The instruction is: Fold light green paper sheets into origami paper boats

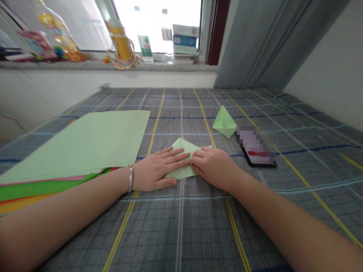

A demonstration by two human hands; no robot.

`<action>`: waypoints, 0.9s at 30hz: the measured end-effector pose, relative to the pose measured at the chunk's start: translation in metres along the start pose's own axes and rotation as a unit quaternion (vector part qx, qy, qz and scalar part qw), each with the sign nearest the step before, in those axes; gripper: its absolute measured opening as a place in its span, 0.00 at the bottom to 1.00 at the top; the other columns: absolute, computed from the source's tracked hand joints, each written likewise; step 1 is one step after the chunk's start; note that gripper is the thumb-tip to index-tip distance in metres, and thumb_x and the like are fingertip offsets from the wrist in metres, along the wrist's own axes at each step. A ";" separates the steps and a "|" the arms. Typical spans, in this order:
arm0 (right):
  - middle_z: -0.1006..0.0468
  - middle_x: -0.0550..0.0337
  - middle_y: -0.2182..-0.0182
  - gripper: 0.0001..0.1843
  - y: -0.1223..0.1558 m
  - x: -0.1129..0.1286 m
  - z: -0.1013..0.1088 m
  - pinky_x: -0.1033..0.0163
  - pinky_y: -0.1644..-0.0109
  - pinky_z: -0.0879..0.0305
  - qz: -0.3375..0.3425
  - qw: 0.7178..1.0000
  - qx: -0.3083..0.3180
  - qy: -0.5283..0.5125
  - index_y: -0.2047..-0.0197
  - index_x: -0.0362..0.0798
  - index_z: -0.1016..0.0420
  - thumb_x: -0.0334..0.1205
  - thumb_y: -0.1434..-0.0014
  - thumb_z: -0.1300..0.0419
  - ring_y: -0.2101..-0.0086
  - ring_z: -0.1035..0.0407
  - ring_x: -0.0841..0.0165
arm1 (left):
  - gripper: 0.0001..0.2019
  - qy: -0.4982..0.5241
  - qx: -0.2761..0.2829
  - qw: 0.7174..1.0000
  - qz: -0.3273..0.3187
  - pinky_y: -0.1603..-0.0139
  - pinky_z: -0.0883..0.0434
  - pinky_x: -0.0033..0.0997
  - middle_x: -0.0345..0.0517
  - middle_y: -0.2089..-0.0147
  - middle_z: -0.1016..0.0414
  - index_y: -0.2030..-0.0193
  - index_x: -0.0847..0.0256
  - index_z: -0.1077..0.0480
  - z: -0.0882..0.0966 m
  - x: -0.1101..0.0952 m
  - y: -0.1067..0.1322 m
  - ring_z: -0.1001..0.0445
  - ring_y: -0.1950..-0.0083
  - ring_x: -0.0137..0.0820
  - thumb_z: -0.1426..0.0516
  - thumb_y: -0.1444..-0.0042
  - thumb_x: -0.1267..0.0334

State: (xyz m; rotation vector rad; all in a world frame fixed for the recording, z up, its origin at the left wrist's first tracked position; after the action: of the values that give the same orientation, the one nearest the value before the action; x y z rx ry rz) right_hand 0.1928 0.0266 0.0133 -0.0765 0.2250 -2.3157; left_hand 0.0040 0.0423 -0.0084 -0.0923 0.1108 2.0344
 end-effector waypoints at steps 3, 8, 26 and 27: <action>0.21 0.57 0.63 0.12 0.001 0.001 -0.003 0.60 0.53 0.36 0.001 1.000 -0.006 0.002 0.60 0.48 0.24 0.38 0.35 0.48 0.59 0.30 0.64 | 0.31 0.007 0.002 1.000 -0.003 0.30 0.59 0.49 0.43 0.27 0.59 0.29 0.56 0.57 0.000 0.001 0.000 0.60 0.27 0.41 0.58 0.35 0.46; 0.21 0.58 0.62 0.13 0.003 -0.004 -0.004 0.60 0.54 0.36 0.016 1.000 -0.021 0.002 0.58 0.50 0.23 0.38 0.35 0.49 0.59 0.29 0.65 | 0.29 0.014 -0.002 1.000 -0.001 0.29 0.60 0.47 0.43 0.28 0.57 0.31 0.56 0.52 0.002 0.003 0.001 0.60 0.27 0.39 0.57 0.35 0.47; 0.22 0.57 0.62 0.09 -0.002 -0.007 0.002 0.61 0.63 0.41 0.008 0.998 0.021 0.062 0.67 0.49 0.26 0.36 0.40 0.47 0.63 0.32 0.65 | 0.24 0.041 -0.038 0.998 -0.011 0.30 0.56 0.47 0.45 0.29 0.51 0.37 0.58 0.43 0.002 0.002 0.001 0.56 0.28 0.40 0.54 0.35 0.49; 0.22 0.57 0.62 0.08 -0.001 -0.008 0.003 0.61 0.63 0.41 0.005 0.997 0.025 0.067 0.67 0.49 0.26 0.35 0.40 0.47 0.63 0.31 0.65 | 0.25 0.042 -0.039 0.998 -0.011 0.30 0.56 0.47 0.45 0.29 0.51 0.36 0.58 0.43 0.002 0.002 0.001 0.56 0.28 0.40 0.54 0.35 0.49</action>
State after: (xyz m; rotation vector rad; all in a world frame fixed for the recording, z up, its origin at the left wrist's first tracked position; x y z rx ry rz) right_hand 0.1981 0.0328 0.0165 0.1039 0.2340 -2.3180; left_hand 0.0024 0.0444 -0.0065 -0.2266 0.0817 2.0130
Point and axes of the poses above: each hand's wrist, its own y-axis away from the middle knuckle, its own z-axis out of the back of the hand, x = y × z, the point moved 3 cm from there along -y, towards the middle knuckle
